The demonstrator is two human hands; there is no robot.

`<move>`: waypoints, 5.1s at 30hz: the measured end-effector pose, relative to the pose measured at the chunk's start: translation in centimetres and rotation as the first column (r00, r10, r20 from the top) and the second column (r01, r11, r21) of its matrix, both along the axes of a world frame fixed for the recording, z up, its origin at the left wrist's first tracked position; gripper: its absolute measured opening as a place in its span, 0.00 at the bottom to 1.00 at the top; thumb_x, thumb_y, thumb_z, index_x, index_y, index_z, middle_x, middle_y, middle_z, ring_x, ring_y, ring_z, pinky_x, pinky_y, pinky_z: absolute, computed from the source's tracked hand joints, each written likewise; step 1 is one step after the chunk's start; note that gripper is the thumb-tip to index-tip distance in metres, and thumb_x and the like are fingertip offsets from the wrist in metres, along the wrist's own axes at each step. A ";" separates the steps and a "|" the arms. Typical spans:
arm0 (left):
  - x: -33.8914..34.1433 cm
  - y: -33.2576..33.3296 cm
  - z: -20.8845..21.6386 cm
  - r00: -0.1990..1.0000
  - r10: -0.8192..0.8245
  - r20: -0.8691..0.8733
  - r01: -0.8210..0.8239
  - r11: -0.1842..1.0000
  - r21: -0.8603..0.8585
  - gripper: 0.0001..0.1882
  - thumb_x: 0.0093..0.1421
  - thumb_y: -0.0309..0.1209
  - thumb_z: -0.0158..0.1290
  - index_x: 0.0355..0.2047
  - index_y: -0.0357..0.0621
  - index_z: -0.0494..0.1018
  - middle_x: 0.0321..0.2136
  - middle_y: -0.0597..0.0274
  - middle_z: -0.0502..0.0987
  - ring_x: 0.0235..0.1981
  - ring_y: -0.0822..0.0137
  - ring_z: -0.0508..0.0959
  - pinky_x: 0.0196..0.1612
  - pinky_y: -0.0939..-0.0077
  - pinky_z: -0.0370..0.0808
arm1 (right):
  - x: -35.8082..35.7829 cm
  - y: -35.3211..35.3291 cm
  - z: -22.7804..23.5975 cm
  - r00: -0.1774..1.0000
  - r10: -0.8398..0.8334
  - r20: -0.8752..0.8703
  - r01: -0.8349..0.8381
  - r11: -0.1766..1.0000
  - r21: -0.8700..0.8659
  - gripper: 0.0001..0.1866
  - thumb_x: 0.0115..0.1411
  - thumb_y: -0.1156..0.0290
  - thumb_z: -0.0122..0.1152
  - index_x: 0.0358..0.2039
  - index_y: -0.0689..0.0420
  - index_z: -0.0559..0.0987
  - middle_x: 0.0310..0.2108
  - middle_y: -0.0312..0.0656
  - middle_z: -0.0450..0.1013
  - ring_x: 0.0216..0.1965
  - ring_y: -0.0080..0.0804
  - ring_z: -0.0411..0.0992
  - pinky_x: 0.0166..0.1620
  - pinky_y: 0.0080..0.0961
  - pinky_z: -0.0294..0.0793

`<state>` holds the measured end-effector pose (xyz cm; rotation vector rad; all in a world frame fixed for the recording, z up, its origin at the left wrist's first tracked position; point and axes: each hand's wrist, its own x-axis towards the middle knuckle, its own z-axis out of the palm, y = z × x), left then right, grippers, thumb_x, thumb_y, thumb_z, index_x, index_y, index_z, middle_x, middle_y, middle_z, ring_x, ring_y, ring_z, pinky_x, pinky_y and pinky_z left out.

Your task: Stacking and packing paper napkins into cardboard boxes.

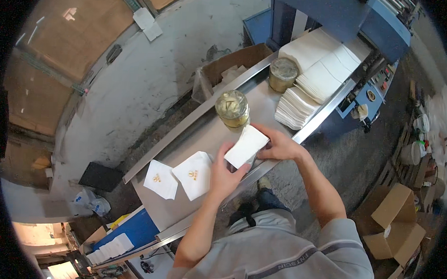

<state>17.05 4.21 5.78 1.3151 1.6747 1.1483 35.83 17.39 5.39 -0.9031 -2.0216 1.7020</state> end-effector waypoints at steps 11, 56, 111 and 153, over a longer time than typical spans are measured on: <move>2.6 -1.1 -2.1 0.952 0.072 0.298 -0.132 0.973 0.187 0.61 0.45 0.21 0.68 0.70 0.40 0.37 0.64 0.47 0.53 0.63 0.55 0.62 0.64 0.62 0.60 | 0.4 0.4 -0.1 0.990 0.132 -0.057 -0.128 0.989 0.077 0.52 0.44 0.80 0.70 0.69 0.53 0.55 0.53 0.42 0.71 0.52 0.29 0.71 0.53 0.29 0.73; -9.1 1.3 4.3 0.752 -0.227 0.619 0.405 0.900 -0.162 0.34 0.59 0.22 0.56 0.65 0.35 0.56 0.48 0.51 0.76 0.49 0.68 0.76 0.52 0.75 0.72 | -3.8 0.3 2.5 0.947 0.153 -0.283 -0.260 0.883 -0.392 0.30 0.55 0.69 0.70 0.55 0.65 0.69 0.42 0.40 0.77 0.41 0.22 0.76 0.44 0.19 0.75; -31.0 -19.1 -3.8 0.631 0.562 -0.535 -0.603 0.789 0.117 0.38 0.50 0.38 0.65 0.58 0.33 0.65 0.55 0.40 0.69 0.57 0.42 0.68 0.61 0.58 0.65 | -26.8 -8.2 -1.1 0.657 0.732 0.181 -0.648 0.671 -0.360 0.31 0.60 0.55 0.64 0.59 0.61 0.72 0.49 0.45 0.76 0.48 0.32 0.74 0.53 0.27 0.71; -15.0 -8.7 3.1 0.161 0.225 0.961 -0.317 0.934 -0.166 0.28 0.67 0.51 0.44 0.61 0.50 0.65 0.56 0.61 0.73 0.55 0.64 0.75 0.52 0.67 0.77 | -20.5 -11.5 7.3 0.783 -0.049 -0.620 -0.337 0.805 -0.489 0.41 0.65 0.67 0.52 0.72 0.60 0.42 0.69 0.47 0.52 0.68 0.33 0.53 0.67 0.29 0.51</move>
